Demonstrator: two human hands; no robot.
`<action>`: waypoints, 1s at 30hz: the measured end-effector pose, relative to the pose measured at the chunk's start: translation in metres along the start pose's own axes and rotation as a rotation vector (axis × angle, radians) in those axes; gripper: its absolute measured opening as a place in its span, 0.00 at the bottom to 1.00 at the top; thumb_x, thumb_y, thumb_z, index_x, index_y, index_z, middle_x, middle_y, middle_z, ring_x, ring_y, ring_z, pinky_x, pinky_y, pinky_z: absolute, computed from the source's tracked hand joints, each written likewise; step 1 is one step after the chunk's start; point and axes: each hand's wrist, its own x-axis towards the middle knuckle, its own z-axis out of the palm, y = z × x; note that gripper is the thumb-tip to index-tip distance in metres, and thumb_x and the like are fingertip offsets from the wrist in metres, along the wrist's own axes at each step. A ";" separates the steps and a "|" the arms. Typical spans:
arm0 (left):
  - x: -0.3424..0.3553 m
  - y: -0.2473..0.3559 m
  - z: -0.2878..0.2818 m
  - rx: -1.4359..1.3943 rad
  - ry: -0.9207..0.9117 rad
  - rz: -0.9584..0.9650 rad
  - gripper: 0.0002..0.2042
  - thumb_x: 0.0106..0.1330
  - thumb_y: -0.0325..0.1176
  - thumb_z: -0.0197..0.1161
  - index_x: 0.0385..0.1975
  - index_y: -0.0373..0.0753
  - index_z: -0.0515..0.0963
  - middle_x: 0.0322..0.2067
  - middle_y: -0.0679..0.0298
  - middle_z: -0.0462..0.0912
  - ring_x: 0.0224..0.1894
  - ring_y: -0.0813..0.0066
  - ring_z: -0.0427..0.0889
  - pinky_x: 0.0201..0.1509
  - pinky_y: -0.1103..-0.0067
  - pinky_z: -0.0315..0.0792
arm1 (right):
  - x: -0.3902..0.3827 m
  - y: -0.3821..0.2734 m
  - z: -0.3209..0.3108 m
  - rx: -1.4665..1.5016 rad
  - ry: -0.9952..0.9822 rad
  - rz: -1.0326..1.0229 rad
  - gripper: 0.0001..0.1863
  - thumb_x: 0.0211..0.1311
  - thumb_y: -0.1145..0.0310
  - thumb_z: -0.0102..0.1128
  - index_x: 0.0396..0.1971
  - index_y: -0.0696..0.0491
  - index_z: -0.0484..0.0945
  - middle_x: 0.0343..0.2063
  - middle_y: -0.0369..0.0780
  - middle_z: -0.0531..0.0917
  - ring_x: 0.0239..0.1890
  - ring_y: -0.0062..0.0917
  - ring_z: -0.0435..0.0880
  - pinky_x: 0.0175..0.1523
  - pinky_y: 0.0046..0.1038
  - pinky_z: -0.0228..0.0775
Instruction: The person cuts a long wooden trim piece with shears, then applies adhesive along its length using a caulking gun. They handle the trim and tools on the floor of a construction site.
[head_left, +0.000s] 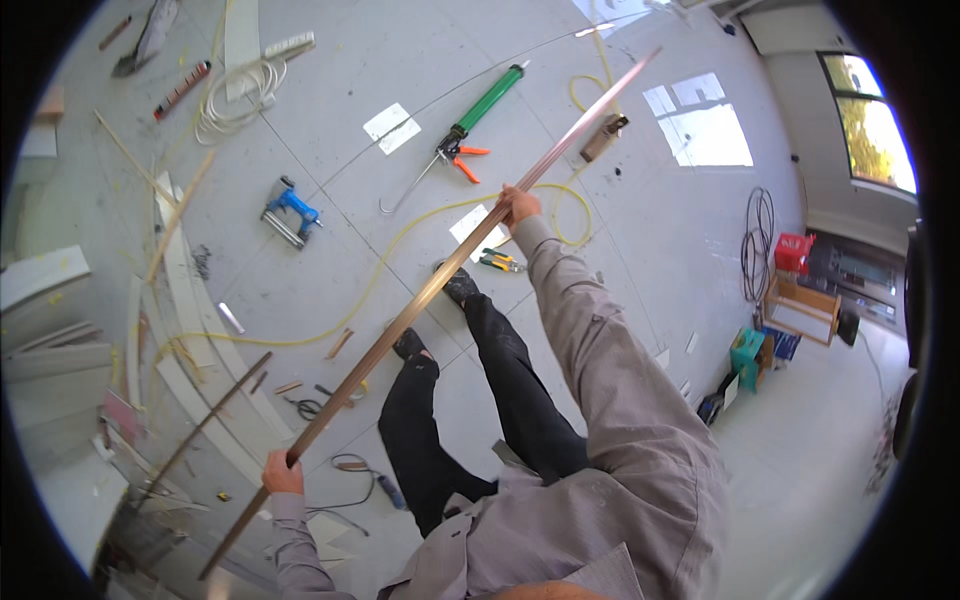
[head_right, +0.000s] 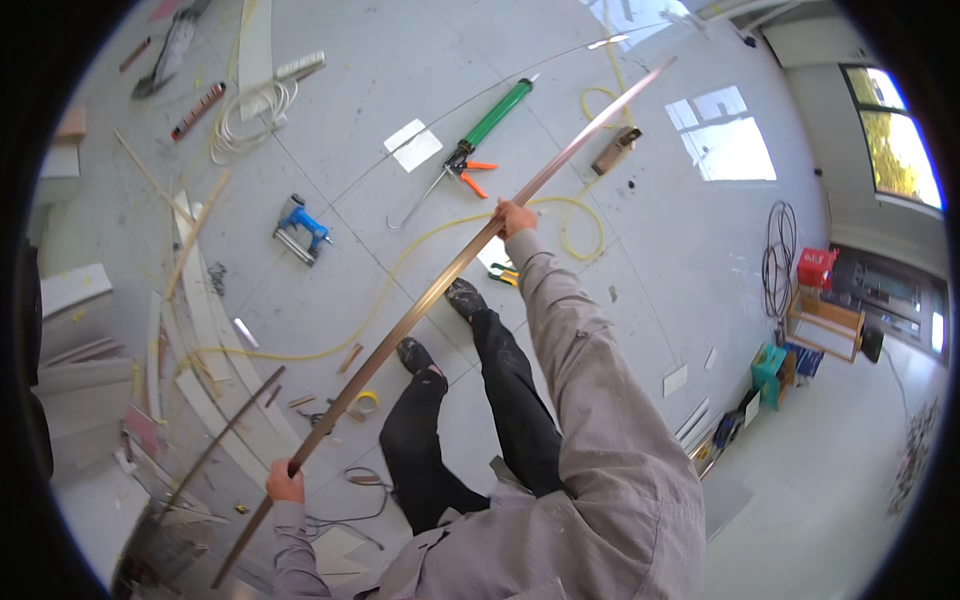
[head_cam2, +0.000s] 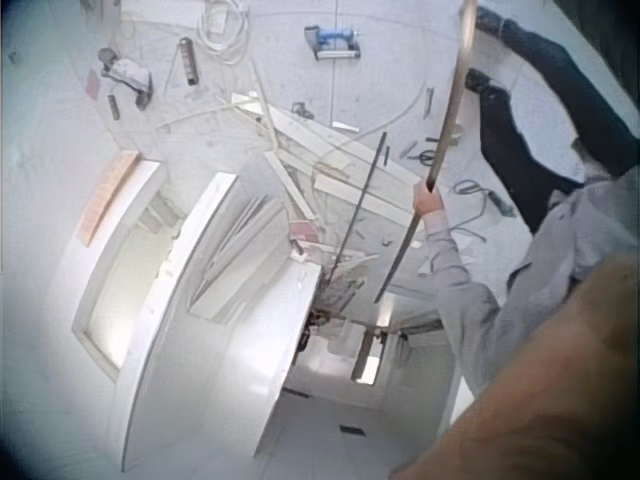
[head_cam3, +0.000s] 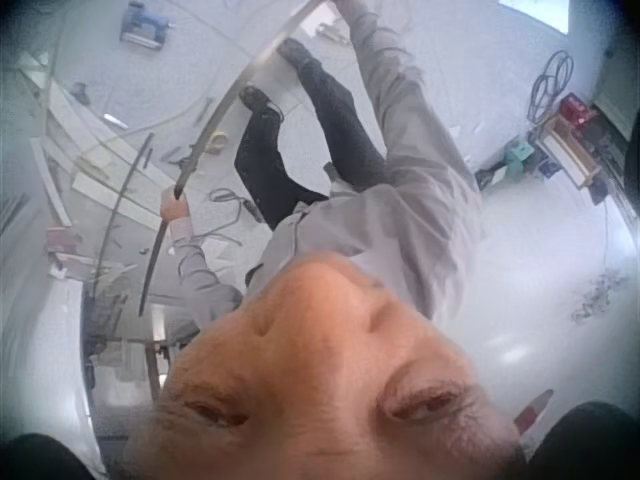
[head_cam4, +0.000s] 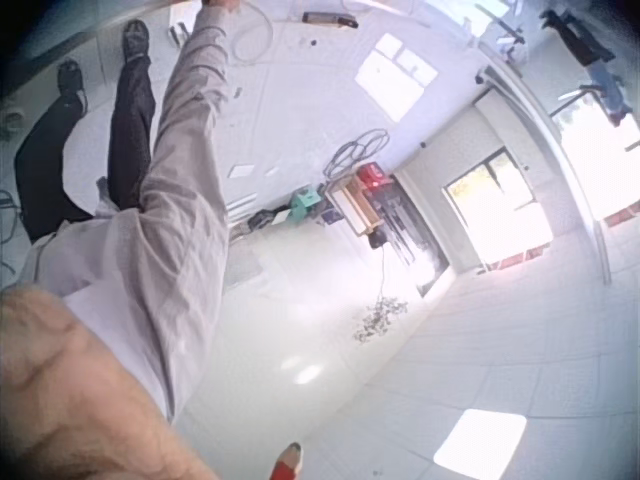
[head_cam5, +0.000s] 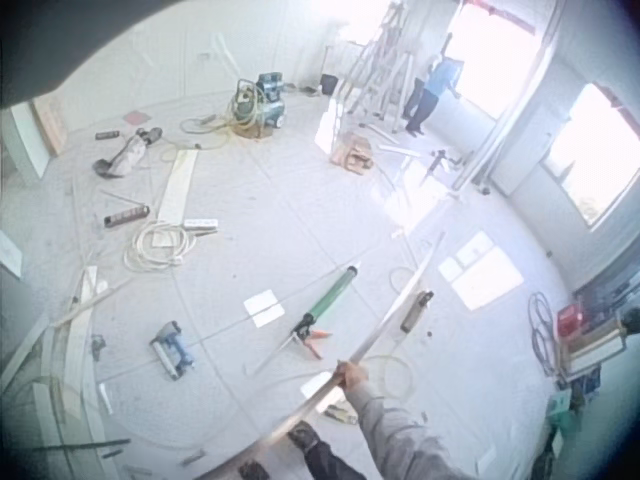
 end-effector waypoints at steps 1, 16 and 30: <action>0.022 -0.003 0.029 -0.006 0.024 0.028 0.13 0.51 0.23 0.74 0.37 0.41 0.82 0.35 0.56 0.83 0.37 0.49 0.84 0.41 0.61 0.79 | 0.024 0.010 0.000 -0.007 -0.019 0.010 0.08 0.62 0.69 0.69 0.32 0.53 0.78 0.25 0.39 0.82 0.26 0.29 0.83 0.30 0.34 0.81; 0.292 0.015 0.456 -0.121 0.200 0.291 0.11 0.54 0.28 0.70 0.37 0.44 0.81 0.34 0.59 0.80 0.38 0.55 0.82 0.42 0.61 0.76 | 0.298 0.034 0.047 -1.784 0.067 -1.024 0.41 0.56 0.52 0.74 0.66 0.59 0.72 0.60 0.53 0.80 0.64 0.47 0.76 0.68 0.41 0.69; 0.306 0.077 0.514 0.071 0.362 0.253 0.03 0.64 0.33 0.60 0.34 0.44 0.77 0.34 0.63 0.76 0.41 0.64 0.79 0.47 0.68 0.71 | 0.465 0.028 0.084 -1.847 -0.258 -0.956 0.43 0.48 0.38 0.72 0.46 0.67 0.85 0.44 0.61 0.87 0.52 0.54 0.86 0.58 0.46 0.75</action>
